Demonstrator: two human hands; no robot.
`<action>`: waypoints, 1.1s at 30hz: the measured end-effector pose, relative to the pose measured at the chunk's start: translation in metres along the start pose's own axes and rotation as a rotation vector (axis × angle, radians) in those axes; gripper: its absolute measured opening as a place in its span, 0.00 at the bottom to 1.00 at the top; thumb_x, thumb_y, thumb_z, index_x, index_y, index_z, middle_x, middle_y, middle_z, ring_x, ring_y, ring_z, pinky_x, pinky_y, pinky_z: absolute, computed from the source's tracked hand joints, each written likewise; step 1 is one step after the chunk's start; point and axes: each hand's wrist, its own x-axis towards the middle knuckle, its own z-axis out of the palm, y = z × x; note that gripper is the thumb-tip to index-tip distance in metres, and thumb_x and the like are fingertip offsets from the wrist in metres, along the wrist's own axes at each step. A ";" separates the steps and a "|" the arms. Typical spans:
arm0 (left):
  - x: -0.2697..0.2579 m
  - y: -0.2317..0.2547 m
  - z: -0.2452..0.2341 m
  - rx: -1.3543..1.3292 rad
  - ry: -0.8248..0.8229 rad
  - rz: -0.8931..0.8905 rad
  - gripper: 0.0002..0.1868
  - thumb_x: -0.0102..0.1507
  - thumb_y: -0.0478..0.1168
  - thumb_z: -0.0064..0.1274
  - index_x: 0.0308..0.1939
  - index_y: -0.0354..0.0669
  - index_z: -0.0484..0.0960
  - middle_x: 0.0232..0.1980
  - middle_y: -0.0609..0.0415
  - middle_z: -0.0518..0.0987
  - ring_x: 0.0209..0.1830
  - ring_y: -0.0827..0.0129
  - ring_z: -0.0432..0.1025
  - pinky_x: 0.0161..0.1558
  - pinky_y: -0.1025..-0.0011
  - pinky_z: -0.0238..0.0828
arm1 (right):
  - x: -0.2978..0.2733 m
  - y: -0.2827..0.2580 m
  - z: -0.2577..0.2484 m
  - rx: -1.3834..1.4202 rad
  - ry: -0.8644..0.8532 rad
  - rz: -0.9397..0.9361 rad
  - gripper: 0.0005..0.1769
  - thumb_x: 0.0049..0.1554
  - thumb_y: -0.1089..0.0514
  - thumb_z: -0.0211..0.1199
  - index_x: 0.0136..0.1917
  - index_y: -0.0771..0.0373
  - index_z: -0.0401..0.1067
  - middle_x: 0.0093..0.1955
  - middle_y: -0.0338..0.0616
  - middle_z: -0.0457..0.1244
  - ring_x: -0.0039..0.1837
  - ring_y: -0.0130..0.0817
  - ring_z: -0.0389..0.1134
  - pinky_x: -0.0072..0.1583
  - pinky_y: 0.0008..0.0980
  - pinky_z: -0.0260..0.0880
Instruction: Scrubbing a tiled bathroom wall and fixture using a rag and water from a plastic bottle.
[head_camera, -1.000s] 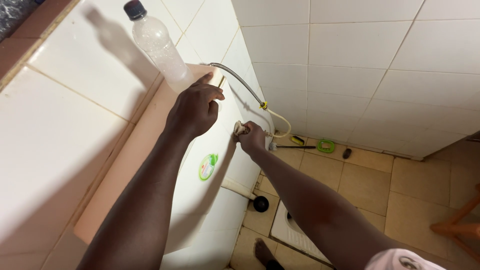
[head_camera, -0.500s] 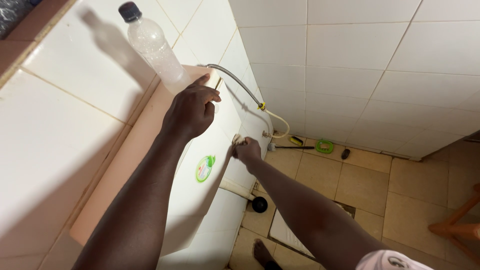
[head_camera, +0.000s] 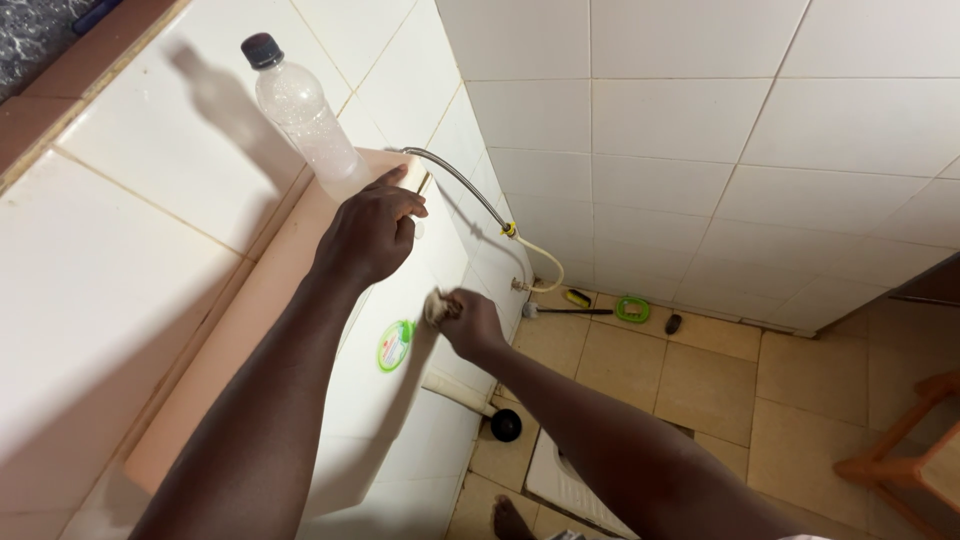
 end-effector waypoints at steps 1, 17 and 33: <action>-0.001 0.001 -0.001 -0.002 0.001 -0.001 0.13 0.61 0.29 0.44 0.38 0.41 0.86 0.55 0.53 0.84 0.75 0.60 0.63 0.68 0.60 0.65 | -0.005 0.002 -0.005 -0.002 -0.001 0.000 0.15 0.50 0.61 0.74 0.51 0.67 0.77 0.43 0.50 0.71 0.44 0.37 0.73 0.48 0.36 0.75; -0.011 -0.001 0.001 0.034 0.279 0.116 0.08 0.60 0.34 0.51 0.36 0.40 0.86 0.48 0.49 0.86 0.61 0.58 0.77 0.58 0.60 0.75 | -0.015 -0.005 -0.125 1.061 -0.101 0.056 0.22 0.55 0.59 0.52 0.62 0.68 0.68 0.58 0.52 0.68 0.58 0.41 0.71 0.61 0.43 0.75; 0.007 -0.004 -0.015 -0.183 0.737 -0.604 0.49 0.58 0.56 0.72 0.68 0.30 0.60 0.67 0.33 0.66 0.67 0.43 0.63 0.65 0.51 0.61 | -0.039 -0.013 -0.187 1.089 0.050 0.129 0.20 0.58 0.55 0.57 0.60 0.70 0.68 0.57 0.53 0.69 0.58 0.43 0.71 0.60 0.44 0.75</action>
